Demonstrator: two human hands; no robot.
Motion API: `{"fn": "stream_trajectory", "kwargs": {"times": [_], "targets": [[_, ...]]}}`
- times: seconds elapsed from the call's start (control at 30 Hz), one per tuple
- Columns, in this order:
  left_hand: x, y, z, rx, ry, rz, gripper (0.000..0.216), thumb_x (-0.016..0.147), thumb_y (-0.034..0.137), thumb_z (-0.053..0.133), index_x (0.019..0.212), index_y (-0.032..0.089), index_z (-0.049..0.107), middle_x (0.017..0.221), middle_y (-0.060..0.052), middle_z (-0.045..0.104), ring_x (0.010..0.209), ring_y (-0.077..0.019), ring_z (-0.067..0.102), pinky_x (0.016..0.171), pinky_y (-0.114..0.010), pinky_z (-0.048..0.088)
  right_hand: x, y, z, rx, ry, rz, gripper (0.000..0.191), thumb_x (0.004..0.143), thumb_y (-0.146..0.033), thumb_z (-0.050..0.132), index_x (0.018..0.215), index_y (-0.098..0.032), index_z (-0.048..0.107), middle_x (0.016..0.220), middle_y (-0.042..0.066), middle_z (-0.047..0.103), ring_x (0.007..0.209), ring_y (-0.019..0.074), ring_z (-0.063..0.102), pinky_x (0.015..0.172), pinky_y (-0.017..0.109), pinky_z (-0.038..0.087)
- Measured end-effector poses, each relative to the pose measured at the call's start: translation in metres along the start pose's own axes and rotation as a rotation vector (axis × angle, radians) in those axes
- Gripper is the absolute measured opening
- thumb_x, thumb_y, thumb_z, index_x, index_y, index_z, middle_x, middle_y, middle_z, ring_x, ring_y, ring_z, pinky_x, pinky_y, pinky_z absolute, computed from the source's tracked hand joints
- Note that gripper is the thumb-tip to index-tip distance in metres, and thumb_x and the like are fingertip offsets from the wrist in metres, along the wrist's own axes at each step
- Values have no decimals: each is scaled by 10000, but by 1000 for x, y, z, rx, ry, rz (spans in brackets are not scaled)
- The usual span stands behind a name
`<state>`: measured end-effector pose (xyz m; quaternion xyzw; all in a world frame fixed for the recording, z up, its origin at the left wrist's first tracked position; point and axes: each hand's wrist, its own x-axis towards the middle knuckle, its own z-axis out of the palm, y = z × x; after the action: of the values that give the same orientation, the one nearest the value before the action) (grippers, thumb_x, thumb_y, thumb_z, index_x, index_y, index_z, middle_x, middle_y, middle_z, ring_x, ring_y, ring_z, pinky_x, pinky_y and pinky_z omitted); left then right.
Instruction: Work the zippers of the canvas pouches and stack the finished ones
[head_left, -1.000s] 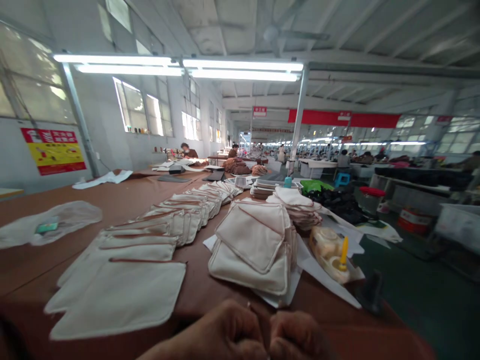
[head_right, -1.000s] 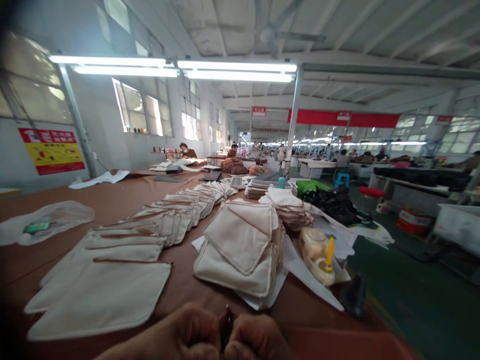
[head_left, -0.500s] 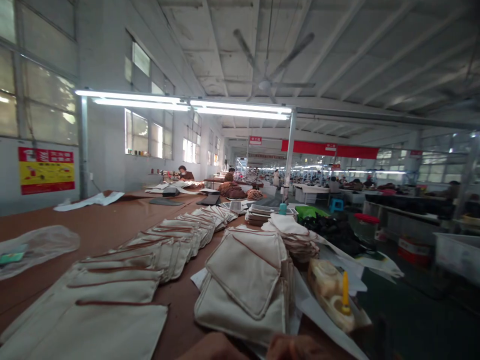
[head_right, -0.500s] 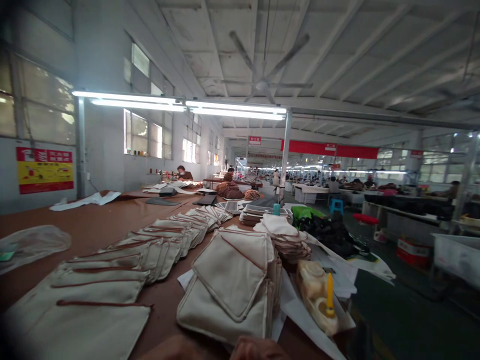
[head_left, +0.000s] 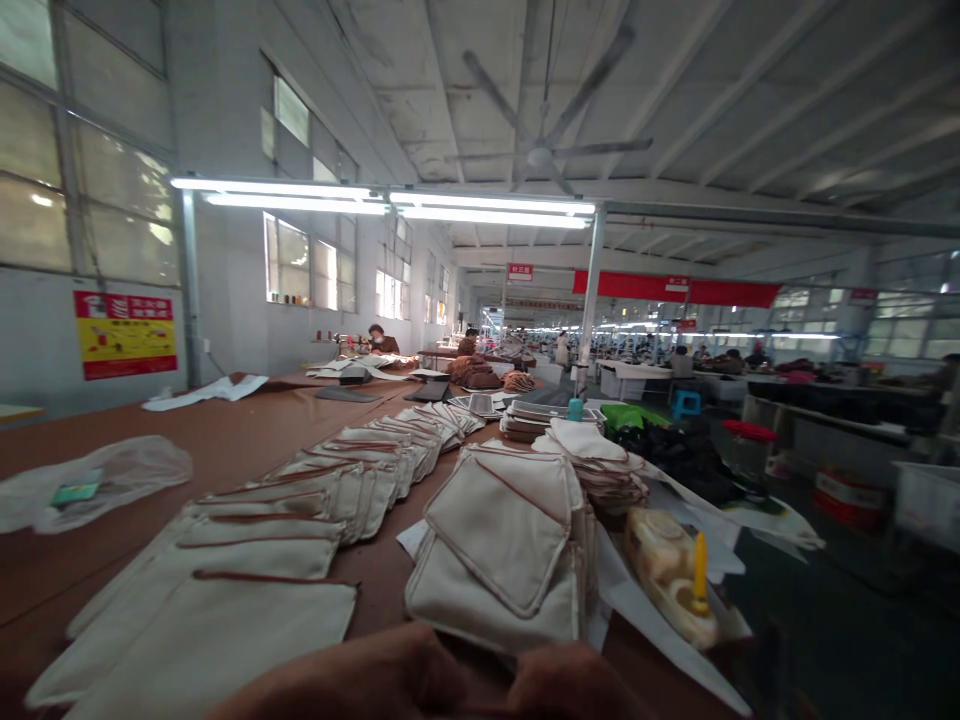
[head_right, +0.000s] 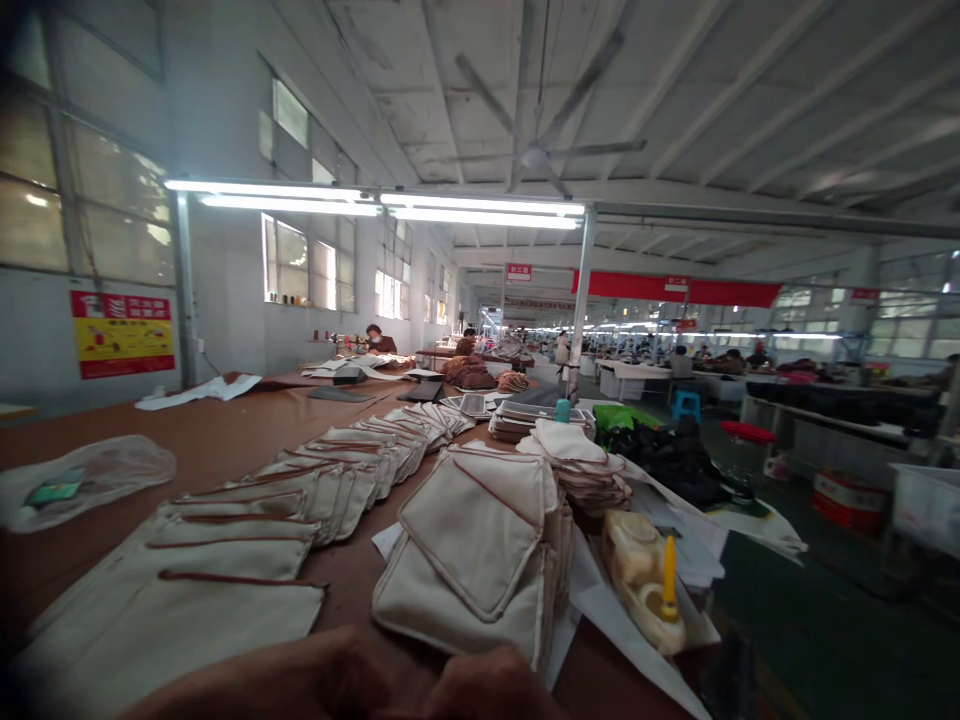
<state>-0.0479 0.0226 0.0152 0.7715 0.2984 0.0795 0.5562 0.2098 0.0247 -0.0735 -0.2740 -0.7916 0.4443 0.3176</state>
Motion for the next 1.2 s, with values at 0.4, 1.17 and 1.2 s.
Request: {"fn": "stream_trajectory", "kwargs": {"times": [0.4,1.17,1.2], "targets": [[18,-5,22,152,190,31,191,709,306,687,653,131,635,570,52,414,525,-78,322,427,-187,208,-15,-18,-1,25,38,36,487,786,-617,586,957,-165,643,853,45,542,781,195,509,698,289,416],[23,-61,29,-517,34,-126,417,615,395,848,881,119,684,770,-9,631,668,-119,497,635,-216,389,-26,-7,53,148,200,258,361,976,-460,443,830,-155,567,720,-16,481,638,112,397,543,211,327],[24,-59,29,-513,44,-126,385,621,371,838,870,117,692,765,-12,638,667,-122,500,639,-220,391,-26,-7,52,122,199,260,362,980,-457,432,813,-160,554,710,-19,478,637,114,400,547,214,330]]}}
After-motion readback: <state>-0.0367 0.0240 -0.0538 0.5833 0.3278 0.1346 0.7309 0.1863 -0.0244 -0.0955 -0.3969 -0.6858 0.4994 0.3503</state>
